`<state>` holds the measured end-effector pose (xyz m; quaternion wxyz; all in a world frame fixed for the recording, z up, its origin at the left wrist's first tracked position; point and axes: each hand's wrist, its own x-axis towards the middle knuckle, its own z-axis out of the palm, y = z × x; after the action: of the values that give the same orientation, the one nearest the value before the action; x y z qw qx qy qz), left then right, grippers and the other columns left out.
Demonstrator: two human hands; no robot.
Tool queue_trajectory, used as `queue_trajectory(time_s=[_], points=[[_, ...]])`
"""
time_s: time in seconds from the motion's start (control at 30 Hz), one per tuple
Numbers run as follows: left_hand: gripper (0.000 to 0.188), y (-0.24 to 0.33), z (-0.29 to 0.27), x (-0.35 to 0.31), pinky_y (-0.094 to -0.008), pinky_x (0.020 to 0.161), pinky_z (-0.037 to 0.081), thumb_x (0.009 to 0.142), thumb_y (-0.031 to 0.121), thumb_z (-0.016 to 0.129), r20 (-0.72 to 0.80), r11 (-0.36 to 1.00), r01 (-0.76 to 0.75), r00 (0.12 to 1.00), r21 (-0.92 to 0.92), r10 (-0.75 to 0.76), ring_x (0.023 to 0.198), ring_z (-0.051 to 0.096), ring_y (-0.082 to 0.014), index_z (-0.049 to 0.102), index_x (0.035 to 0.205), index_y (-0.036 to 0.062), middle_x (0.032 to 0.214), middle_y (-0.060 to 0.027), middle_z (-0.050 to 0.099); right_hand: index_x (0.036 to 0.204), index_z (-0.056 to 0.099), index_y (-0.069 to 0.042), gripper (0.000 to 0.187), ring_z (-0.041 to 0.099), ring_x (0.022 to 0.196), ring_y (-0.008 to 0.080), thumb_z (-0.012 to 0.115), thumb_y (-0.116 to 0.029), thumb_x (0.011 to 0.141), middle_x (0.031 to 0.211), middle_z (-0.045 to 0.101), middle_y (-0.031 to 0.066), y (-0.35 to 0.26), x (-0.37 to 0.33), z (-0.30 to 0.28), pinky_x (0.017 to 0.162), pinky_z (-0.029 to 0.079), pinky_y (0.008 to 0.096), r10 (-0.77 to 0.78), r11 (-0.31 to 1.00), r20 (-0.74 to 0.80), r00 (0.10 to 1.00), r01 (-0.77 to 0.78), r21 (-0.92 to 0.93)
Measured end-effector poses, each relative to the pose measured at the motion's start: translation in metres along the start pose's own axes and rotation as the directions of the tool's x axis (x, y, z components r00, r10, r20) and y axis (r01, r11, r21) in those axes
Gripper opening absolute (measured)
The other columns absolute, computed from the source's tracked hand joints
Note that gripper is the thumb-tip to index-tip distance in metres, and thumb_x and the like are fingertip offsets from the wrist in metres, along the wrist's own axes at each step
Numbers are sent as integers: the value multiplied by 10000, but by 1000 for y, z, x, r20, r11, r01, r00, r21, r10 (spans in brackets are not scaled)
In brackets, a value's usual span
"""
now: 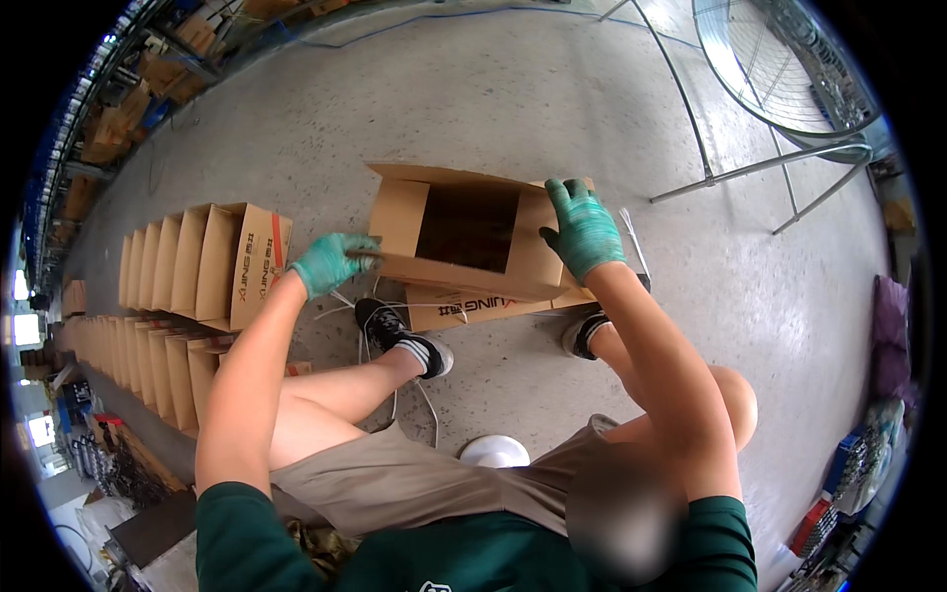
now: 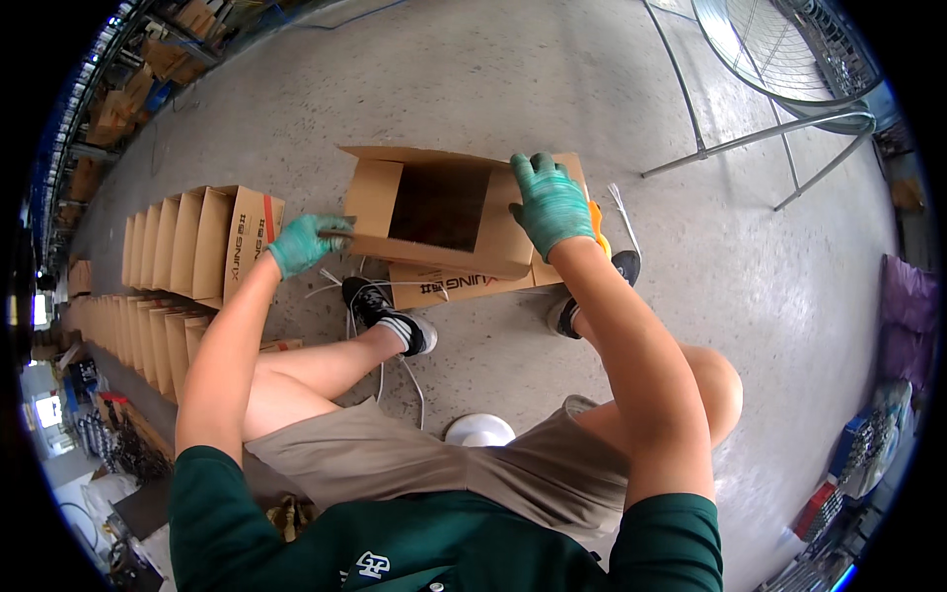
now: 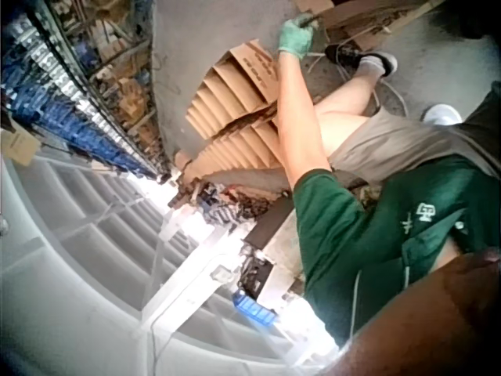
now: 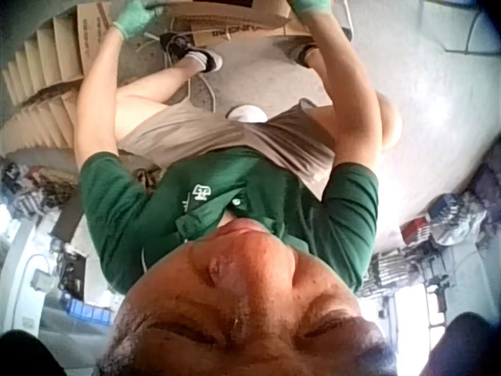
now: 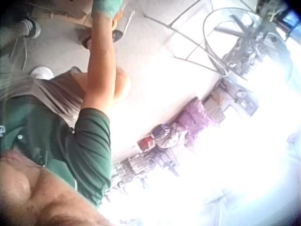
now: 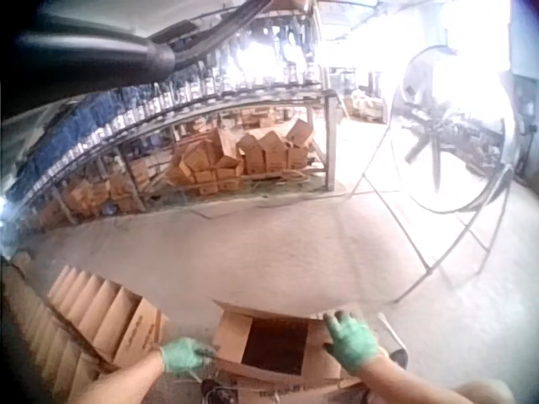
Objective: The person sits on the floor and repeatedly folds the flaps of empty cardboard boxes. They use a handheld tape dispenser to apply tape to the seams of the boxes, securing them shut. The person then places the sealed boxes into a growing stack on the floor.
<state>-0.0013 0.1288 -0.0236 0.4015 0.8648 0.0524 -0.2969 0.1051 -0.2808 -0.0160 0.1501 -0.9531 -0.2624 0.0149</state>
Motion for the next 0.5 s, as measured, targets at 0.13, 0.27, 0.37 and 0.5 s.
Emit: queue_trajectory(time_s=[0.13,0.27,0.37,0.5], points=[[754,23,24,23,-403,932,520,756,493,857,-376,939,193,923,285,-75,1035,682,-308,589,1280,23,1121,-147,730,1311,595,-63,474,514,1286,365,657,-355,944,1418,506,206,9,-18,5,1068,439,419,5,975,142,990,-36,220],[990,-6,61,48,-445,974,503,747,538,842,-579,990,110,814,84,-41,1123,636,-374,344,1482,98,1283,-204,635,1329,623,-79,483,473,1355,359,553,-434,1008,1506,443,217,25,-21,27,1125,392,378,185,780,184,965,-258,570],[1004,4,72,55,-425,1033,479,791,415,848,-640,991,37,767,129,55,1264,545,-320,245,1545,139,1449,-202,493,1285,576,-49,458,431,1388,399,669,-355,957,1573,336,239,23,-29,39,1140,371,406,145,800,122,982,-189,569],[847,-8,79,56,-404,1060,455,895,346,772,-659,962,-259,710,83,248,1327,480,-279,275,1554,155,1493,-170,450,1247,534,-67,456,278,1474,443,749,-279,906,1631,196,250,21,-39,70,1186,306,462,119,839,5,993,-103,534]])
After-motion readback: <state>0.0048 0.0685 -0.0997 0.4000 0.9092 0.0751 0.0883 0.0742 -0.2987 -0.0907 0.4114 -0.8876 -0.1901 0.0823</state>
